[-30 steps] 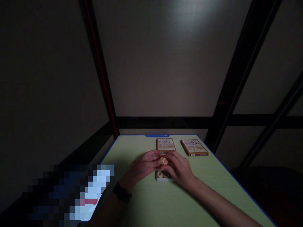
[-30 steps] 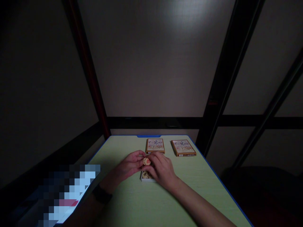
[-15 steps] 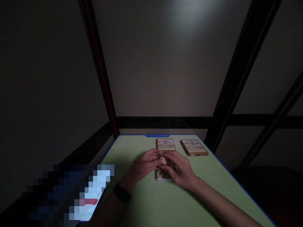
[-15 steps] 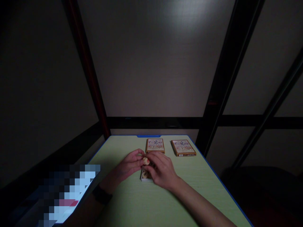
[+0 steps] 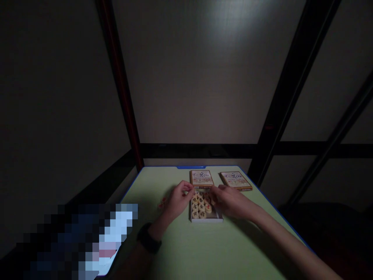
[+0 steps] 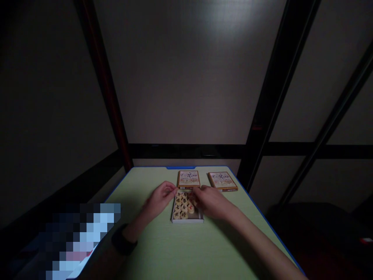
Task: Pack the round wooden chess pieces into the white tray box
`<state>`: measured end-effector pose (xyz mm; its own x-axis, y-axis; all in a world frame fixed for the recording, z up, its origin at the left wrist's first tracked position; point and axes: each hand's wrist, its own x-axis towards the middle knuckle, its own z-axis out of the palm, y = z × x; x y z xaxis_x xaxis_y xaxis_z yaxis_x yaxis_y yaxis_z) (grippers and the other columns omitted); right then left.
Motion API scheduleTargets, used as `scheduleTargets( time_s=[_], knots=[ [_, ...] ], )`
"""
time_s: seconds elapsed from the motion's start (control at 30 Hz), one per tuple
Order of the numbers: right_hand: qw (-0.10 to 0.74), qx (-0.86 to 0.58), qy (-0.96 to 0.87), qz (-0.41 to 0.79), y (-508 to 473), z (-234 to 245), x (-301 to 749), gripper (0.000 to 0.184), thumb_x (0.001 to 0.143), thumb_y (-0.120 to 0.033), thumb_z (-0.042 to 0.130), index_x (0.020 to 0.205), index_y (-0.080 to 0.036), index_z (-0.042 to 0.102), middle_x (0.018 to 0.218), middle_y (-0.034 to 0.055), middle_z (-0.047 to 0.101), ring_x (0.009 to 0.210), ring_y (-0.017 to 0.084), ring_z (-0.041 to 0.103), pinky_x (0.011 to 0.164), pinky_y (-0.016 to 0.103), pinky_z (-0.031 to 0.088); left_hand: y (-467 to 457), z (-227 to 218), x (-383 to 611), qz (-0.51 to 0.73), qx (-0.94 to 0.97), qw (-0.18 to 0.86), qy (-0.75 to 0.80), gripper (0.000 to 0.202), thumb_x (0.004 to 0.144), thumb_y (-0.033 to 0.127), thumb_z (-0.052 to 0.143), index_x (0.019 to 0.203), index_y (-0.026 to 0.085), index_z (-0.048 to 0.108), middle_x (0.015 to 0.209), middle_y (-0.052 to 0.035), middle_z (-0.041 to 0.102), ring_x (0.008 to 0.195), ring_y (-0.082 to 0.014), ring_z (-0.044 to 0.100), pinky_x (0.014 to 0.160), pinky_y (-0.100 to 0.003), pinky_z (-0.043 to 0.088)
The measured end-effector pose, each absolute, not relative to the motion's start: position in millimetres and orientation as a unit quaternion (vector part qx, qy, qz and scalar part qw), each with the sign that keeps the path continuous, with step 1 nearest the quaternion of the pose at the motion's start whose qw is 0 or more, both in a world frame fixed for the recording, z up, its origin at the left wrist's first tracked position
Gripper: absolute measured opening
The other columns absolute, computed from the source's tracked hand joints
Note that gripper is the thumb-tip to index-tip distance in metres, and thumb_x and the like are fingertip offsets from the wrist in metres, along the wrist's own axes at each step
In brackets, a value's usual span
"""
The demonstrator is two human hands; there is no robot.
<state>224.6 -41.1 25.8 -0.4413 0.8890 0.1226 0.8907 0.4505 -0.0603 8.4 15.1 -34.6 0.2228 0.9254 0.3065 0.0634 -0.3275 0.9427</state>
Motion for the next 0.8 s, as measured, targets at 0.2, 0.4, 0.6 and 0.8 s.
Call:
scheduleTargets(
  time_s=[0.2, 0.4, 0.6, 0.8],
  knots=[
    [-0.002, -0.543, -0.838, -0.056, -39.3, 6.2, 209.8, 0.02, 0.092, -0.02, 0.048, 0.105, -0.016, 0.062, 0.087, 0.0137, 0.071, 0.078, 0.022, 0.067, 0.064, 0.027, 0.038, 11.4, -38.7, 12.4, 0.481, 0.687, 0.358, 0.41, 0.003, 0.077, 0.02, 0.062, 0.08, 0.02, 0.062, 0.083, -0.002, 0.068, 0.08, -0.0162, 0.064, 0.066, -0.023, 0.049],
    [-0.004, -0.547, -0.835, -0.062, -38.3, 3.0, 207.8, 0.023, 0.084, -0.018, 0.056, 0.106, -0.016, 0.065, 0.09, 0.0151, 0.072, 0.082, 0.025, 0.069, 0.063, 0.028, 0.042, 12.1, -36.6, 12.1, 0.512, 0.661, 0.375, 0.402, 0.004, 0.074, 0.019, 0.066, 0.075, 0.021, 0.063, 0.077, -0.0012, 0.068, 0.077, -0.0169, 0.063, 0.07, -0.025, 0.049],
    [0.004, -0.55, -0.832, -0.071, -38.2, -0.1, 208.2, 0.024, 0.082, -0.019, 0.059, 0.104, -0.015, 0.066, 0.089, 0.0147, 0.072, 0.086, 0.025, 0.067, 0.068, 0.029, 0.045, 13.9, -39.7, 12.8, 0.506, 0.657, 0.383, 0.408, 0.004, 0.074, 0.018, 0.066, 0.076, 0.02, 0.063, 0.077, -0.0012, 0.067, 0.077, -0.0166, 0.062, 0.071, -0.025, 0.048],
    [-0.019, -0.557, -0.825, -0.089, -38.0, 6.0, 203.2, 0.025, 0.081, -0.016, 0.057, 0.104, -0.014, 0.067, 0.092, 0.017, 0.072, 0.085, 0.026, 0.069, 0.071, 0.031, 0.046, 13.8, -39.0, 13.3, 0.505, 0.657, 0.385, 0.406, 0.004, 0.075, 0.017, 0.066, 0.075, 0.02, 0.063, 0.077, -0.0014, 0.067, 0.077, -0.0168, 0.063, 0.073, -0.026, 0.048]
  ],
)
